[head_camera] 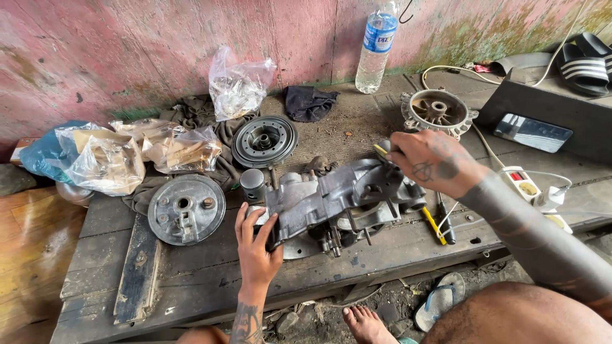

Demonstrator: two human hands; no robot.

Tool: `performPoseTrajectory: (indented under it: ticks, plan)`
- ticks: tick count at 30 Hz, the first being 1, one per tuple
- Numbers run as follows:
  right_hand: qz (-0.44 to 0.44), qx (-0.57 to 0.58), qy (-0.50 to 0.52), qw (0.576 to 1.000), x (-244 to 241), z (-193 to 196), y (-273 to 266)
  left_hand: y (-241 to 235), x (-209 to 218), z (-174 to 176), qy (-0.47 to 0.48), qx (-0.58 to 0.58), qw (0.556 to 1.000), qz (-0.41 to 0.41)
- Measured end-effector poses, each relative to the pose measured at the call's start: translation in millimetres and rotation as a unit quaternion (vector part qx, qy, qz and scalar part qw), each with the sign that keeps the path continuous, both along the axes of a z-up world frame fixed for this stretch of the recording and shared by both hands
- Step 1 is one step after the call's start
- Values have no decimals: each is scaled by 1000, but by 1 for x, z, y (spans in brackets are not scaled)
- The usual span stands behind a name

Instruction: The person uses a yellow-handled brush to scrub the surface of a metal engine casing held in their left hand. They repeatedly brush different sections of the casing while sitting on the ground surrounded by other disassembled engine parts.

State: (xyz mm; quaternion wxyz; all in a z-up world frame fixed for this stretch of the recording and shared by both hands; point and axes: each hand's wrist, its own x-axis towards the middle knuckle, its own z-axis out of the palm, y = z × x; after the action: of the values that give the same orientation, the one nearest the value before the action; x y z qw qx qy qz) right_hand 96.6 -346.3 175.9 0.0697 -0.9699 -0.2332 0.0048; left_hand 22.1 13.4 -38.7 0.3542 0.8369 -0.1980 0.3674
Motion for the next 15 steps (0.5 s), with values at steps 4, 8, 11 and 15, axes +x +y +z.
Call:
performPoseTrajectory:
  ticks: [4,8,11,15]
  plan:
    - [-46,-22,16,999,-5,7,9,2,0,2,10,-10,1000,-7]
    - [-37,15,-21,999,-8,-3,9,4,1,-3,12,5,1000,-1]
    - [-32,41,25,998,-8,4,-1,4,1,-5,18,18,1000,1]
    - [-50,34,-37,998,-16,2,6,6,0,-3,20,25,999,-4]
